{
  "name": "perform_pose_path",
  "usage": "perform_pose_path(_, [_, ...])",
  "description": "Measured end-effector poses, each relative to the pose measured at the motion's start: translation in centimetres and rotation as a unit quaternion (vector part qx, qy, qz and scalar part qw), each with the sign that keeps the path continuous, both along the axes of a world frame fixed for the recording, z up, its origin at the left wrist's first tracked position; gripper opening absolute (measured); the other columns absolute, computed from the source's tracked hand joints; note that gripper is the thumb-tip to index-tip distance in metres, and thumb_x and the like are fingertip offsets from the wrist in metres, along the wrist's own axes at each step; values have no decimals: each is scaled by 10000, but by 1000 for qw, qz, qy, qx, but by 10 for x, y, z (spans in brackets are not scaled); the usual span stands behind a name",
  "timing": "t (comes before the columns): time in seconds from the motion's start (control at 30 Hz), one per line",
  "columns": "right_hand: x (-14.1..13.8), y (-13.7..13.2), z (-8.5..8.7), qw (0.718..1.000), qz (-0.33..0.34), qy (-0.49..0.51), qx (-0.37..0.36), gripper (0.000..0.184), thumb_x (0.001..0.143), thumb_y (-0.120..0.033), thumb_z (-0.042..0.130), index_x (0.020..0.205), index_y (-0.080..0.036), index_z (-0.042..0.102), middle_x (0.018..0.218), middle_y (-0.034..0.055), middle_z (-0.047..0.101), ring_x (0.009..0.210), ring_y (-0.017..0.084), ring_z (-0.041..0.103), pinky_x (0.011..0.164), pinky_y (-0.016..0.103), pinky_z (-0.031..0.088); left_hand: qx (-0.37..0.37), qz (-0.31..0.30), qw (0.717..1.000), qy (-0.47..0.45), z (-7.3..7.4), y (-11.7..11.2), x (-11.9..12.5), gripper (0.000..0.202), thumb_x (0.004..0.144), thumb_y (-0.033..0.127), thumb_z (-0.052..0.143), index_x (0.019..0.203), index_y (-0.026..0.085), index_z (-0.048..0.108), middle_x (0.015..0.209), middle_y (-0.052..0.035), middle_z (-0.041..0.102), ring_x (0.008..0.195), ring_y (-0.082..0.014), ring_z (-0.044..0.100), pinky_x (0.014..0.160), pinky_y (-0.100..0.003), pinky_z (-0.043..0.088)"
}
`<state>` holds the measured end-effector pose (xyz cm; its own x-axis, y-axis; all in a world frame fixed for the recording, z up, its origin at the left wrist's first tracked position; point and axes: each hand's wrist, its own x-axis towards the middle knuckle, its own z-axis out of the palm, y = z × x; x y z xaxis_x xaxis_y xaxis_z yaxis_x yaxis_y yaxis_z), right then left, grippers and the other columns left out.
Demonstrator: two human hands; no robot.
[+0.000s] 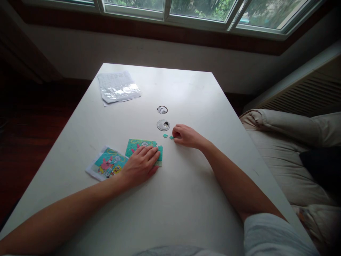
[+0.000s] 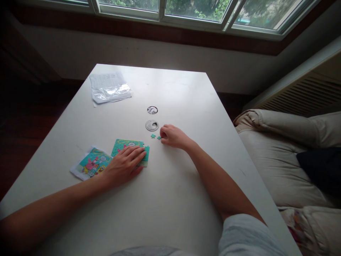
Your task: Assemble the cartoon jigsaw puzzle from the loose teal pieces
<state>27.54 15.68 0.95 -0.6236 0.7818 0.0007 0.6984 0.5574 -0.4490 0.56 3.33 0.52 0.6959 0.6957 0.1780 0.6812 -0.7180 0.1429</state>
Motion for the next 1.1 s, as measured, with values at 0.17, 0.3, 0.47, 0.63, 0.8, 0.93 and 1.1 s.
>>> perform_pose_path(0.17, [2,1,2,1000,-5,14,-2,102,826,-193,602,927,-203,614,839,10,590,762,145,507,682,243,344,-3,-1,1000,1,1,-1,0,446,991,339,505,1376,120,557,1417,-148,565,1299,-325,500,1124,-508,409])
perform_pose_path(0.3, [1,0,2,1000,-8,12,12,110,846,-171,586,938,-202,639,831,13,598,753,144,508,692,242,345,-5,-1,1000,-8,1,0,0,447,988,336,509,1380,128,554,1410,-151,568,1302,-320,501,1123,-508,411])
perform_pose_path(0.47, [-1,-2,5,1000,-7,23,1,190,868,-172,582,1035,-217,661,857,14,597,724,138,512,686,240,357,-9,-2,1000,-12,1,1,0,445,986,329,507,1385,136,549,1411,-154,567,1305,-316,500,1122,-509,410])
perform_pose_path(0.63, [-2,-3,8,999,14,30,-16,175,884,-178,583,998,-223,707,885,26,600,721,132,519,687,238,363,-6,-2,1000,-13,0,0,-1,438,987,331,500,1385,153,544,1407,-149,567,1304,-315,500,1121,-502,401])
perform_pose_path(0.8, [-3,-4,6,999,16,36,-12,97,887,-224,615,951,-210,686,836,11,584,705,127,504,678,237,352,-6,-2,1000,-9,1,0,-1,437,989,337,497,1383,152,545,1409,-147,563,1305,-314,496,1125,-494,395])
perform_pose_path(0.93, [-12,-8,-4,998,-15,55,22,133,902,-280,642,1017,-217,663,817,3,574,720,141,494,695,250,362,-5,-3,1000,-6,1,1,-1,442,996,337,484,1388,141,541,1412,-150,560,1306,-317,494,1124,-495,395])
perform_pose_path(1.1, [-26,-15,-13,996,-23,50,69,130,935,-260,617,1052,-242,671,898,40,599,860,187,526,784,285,390,-6,-4,1000,0,0,0,-2,457,1000,344,478,1401,130,533,1429,-152,552,1317,-324,484,1133,-504,388])
